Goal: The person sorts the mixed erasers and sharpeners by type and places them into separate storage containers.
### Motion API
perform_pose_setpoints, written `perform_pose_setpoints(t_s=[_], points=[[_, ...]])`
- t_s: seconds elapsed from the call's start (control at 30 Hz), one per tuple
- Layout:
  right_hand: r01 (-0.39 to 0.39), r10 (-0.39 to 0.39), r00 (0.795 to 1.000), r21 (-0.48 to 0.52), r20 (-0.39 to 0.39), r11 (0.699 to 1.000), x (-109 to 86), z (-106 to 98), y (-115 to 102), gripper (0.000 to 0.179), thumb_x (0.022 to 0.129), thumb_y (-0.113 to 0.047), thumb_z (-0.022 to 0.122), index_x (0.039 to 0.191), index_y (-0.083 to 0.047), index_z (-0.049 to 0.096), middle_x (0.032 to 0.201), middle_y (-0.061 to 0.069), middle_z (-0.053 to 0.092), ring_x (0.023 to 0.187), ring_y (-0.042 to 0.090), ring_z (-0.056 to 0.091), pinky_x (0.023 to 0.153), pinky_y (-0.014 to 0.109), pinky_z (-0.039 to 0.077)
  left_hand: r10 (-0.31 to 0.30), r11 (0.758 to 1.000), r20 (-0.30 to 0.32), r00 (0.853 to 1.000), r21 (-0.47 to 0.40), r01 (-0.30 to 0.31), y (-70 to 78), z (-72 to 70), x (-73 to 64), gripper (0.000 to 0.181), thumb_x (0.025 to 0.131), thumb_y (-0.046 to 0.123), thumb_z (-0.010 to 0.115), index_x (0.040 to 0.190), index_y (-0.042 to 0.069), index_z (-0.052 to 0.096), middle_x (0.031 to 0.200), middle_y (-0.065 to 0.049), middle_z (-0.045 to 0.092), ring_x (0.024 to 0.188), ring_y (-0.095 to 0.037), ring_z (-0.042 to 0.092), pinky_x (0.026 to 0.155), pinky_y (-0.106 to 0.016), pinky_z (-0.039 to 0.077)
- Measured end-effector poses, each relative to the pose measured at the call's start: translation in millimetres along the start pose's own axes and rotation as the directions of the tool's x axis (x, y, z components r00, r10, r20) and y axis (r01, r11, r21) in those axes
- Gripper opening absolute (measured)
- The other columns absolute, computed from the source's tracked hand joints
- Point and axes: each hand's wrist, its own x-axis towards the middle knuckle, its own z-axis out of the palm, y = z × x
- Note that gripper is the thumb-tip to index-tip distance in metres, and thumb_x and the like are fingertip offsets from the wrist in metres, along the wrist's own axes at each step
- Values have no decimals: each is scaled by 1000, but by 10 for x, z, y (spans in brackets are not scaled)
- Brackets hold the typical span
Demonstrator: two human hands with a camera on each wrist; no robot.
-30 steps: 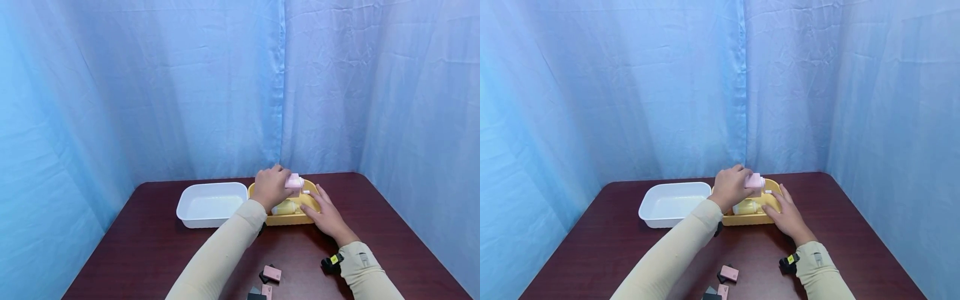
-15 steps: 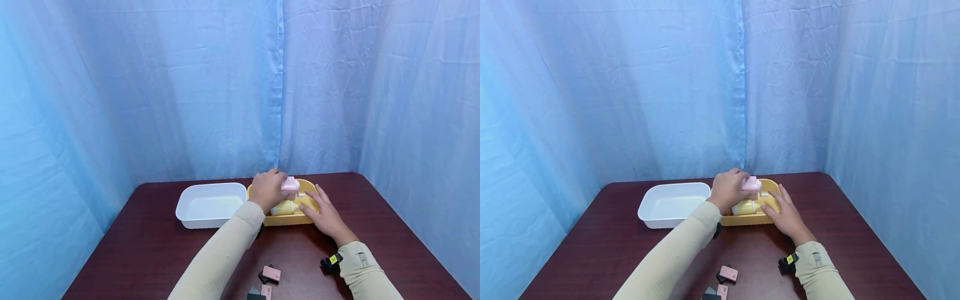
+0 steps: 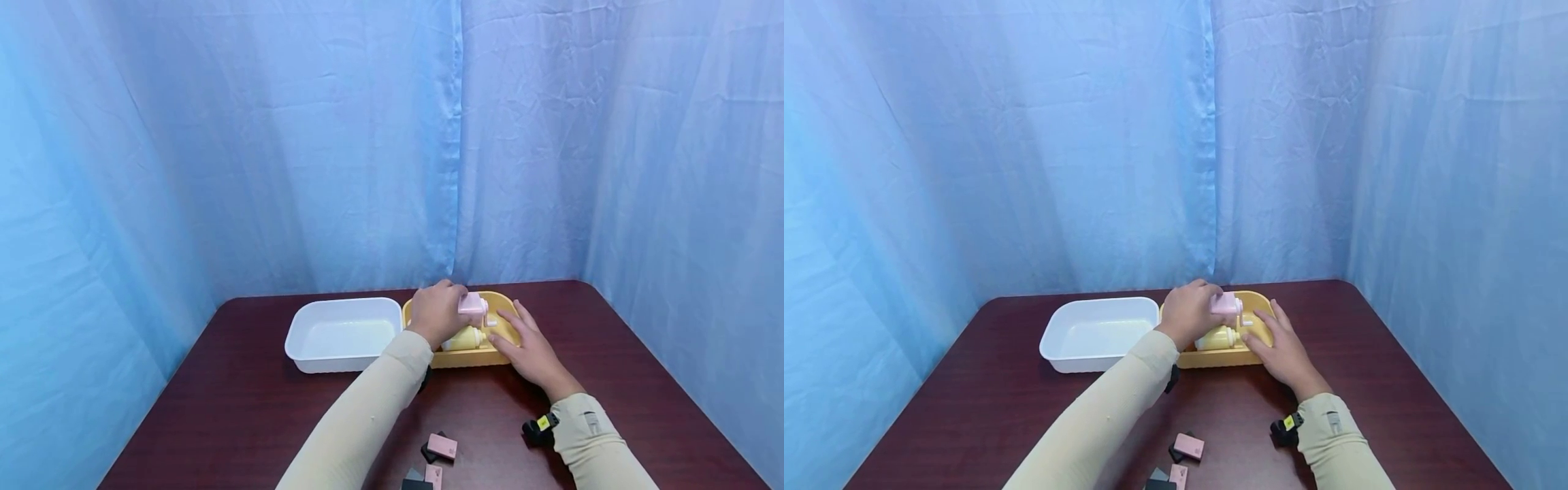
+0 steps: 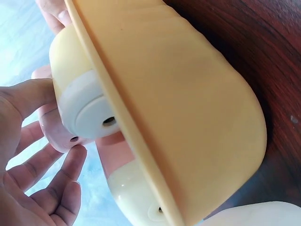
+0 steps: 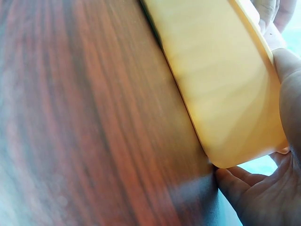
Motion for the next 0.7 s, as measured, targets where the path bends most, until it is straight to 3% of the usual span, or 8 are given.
perform_pose_setpoints(t_s=[0.43,0.7], points=[[3,-3,1000,7,0,1000,-1,-5,-9,69,99,-44,68,154,-7,48,172,22,12,152,51,23,117,70,27,-25,1000,57,998,-4,25,16,23,8,52,86,60,78,127,28,75,112,5,74,92,-15,70,83,-35,58],[6,-6,1000,7,-5,1000,4,4,-1,69,99,-43,69,153,-6,48,171,22,13,153,51,23,117,70,27,-7,999,52,999,39,5,12,98,34,33,89,53,78,106,24,81,91,5,72,78,-12,65,71,-32,57]])
